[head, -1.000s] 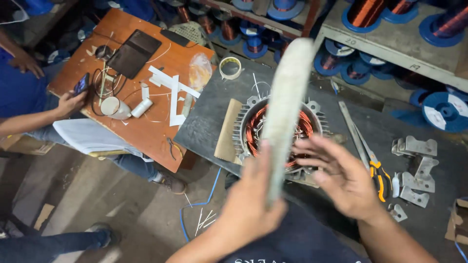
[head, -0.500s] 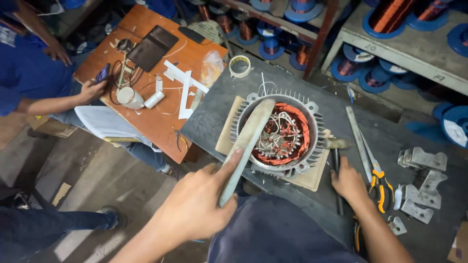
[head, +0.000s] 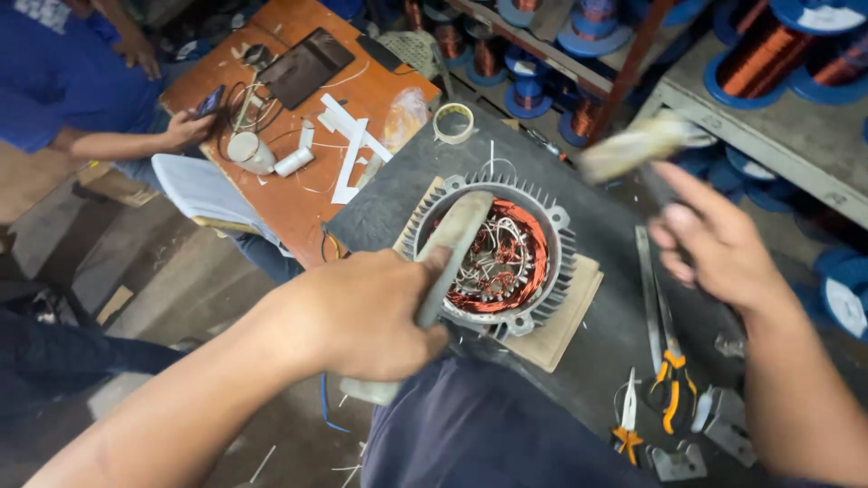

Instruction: Repairing an electric motor by shaping the stator windings with a mallet and wooden block

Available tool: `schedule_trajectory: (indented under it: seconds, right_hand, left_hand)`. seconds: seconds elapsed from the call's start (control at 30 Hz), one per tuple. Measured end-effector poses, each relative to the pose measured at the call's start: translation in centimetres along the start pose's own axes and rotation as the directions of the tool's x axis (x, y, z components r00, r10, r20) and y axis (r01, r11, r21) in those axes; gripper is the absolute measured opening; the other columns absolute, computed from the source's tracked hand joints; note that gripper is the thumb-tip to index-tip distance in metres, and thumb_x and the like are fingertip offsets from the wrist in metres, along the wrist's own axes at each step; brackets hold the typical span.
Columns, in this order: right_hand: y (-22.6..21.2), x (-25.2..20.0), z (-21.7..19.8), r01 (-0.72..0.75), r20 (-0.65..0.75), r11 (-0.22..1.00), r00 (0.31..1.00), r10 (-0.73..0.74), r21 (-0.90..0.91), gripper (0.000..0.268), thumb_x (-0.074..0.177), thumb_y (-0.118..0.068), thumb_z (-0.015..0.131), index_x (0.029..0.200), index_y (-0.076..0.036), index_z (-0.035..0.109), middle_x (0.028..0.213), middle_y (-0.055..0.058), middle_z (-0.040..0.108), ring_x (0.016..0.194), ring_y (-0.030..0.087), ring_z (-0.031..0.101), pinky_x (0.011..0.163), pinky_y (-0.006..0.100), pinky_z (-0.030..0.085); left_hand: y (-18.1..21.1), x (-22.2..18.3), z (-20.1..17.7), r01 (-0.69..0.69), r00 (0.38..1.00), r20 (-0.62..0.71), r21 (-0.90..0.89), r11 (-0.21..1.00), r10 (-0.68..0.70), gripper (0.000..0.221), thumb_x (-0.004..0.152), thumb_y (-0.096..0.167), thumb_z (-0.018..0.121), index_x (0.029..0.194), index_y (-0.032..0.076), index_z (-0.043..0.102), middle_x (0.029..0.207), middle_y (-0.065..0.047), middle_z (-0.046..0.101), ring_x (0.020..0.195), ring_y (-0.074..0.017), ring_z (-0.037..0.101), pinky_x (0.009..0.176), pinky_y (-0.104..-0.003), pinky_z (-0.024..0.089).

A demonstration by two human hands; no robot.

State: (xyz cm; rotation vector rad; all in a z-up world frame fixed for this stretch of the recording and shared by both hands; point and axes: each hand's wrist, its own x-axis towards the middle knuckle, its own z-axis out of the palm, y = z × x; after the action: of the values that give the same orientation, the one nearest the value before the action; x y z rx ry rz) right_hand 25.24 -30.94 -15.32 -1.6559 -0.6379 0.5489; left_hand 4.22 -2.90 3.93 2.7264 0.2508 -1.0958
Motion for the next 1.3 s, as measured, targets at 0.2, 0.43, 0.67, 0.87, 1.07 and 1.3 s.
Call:
schedule_trajectory:
  seconds: [0.2, 0.43, 0.67, 0.87, 1.07, 1.3]
  right_hand:
    - [-6.2, 9.8, 4.5, 0.231, 0.376, 0.734, 0.926, 0.036, -0.639, 0.060, 0.103, -0.019, 0.042, 0.160, -0.026, 0.028, 0.076, 0.002, 0.067, 0.058, 0.016, 0.065, 0.056, 0.032, 0.059]
    - [-4.7, 11.6, 6.1, 0.726, 0.690, 0.418, 0.673, -0.267, -0.546, 0.056, 0.084, -0.003, 0.057, 0.140, -0.008, 0.053, 0.157, 0.016, 0.038, 0.121, 0.032, 0.061, 0.096, 0.041, 0.053]
    - [-4.7, 10.3, 6.1, 0.586, 0.570, 0.661, 0.772, -0.280, -0.469, 0.054, 0.100, -0.015, 0.046, 0.152, -0.010, 0.035, 0.153, 0.013, 0.042, 0.133, 0.032, 0.050, 0.116, 0.045, 0.034]
    - [-3.2, 8.4, 4.1, 0.465, 0.458, 0.732, 0.858, -0.233, -0.498, 0.051, 0.099, -0.023, 0.046, 0.150, -0.014, 0.042, 0.151, 0.009, 0.048, 0.132, 0.023, 0.053, 0.113, 0.039, 0.037]
    - [10.4, -0.8, 2.0, 0.057, -0.213, 0.845, 0.957, -0.198, -0.531, 0.057, 0.096, -0.015, 0.058, 0.152, -0.007, 0.048, 0.102, 0.012, 0.052, 0.090, 0.017, 0.049, 0.083, 0.029, 0.040]
    - [20.5, -11.9, 9.1, -0.434, -0.471, 0.438, 0.882, 0.027, -0.787, 0.049, 0.094, -0.026, 0.057, 0.143, -0.026, 0.059, 0.129, 0.003, 0.065, 0.113, 0.027, 0.066, 0.084, 0.044, 0.056]
  left_hand:
    - [1.6, 0.9, 1.7, 0.002, 0.999, -0.042, 0.063, 0.998, 0.001, 0.082, 0.082, 0.045, 0.052, 0.149, 0.003, 0.030, 0.096, -0.028, 0.070, 0.095, -0.0505, 0.066, 0.078, -0.057, 0.057]
    - [1.0, 0.7, 2.5, 0.022, 1.000, -0.012, -0.011, 1.000, -0.022, 0.089, 0.083, 0.043, 0.056, 0.156, 0.009, 0.019, 0.100, -0.030, 0.067, 0.095, -0.0528, 0.065, 0.079, -0.058, 0.056]
    - [0.5, 1.5, 4.6, 0.006, 1.000, -0.019, -0.026, 1.000, -0.007, 0.097, 0.083, 0.042, 0.054, 0.162, 0.007, 0.008, 0.093, -0.027, 0.068, 0.088, -0.0487, 0.067, 0.076, -0.056, 0.056]
    - [-0.9, 1.8, 7.2, 0.034, 0.999, -0.015, -0.080, 0.996, -0.035, 0.102, 0.086, 0.040, 0.058, 0.166, 0.020, -0.003, 0.100, -0.025, 0.062, 0.092, -0.0489, 0.063, 0.076, -0.059, 0.052]
    - [-14.0, 2.0, 18.8, -0.089, 0.912, -0.371, -0.594, 0.800, -0.174, 0.108, 0.057, 0.020, 0.081, 0.154, 0.036, 0.037, 0.124, 0.013, 0.064, 0.086, -0.0146, 0.061, 0.071, -0.025, 0.052]
    - [-21.6, 10.6, 17.6, -0.240, 0.726, -0.562, -0.748, 0.619, -0.397, 0.093, 0.069, 0.018, 0.077, 0.154, 0.011, 0.038, 0.149, -0.006, 0.053, 0.121, -0.0065, 0.049, 0.102, -0.022, 0.035]
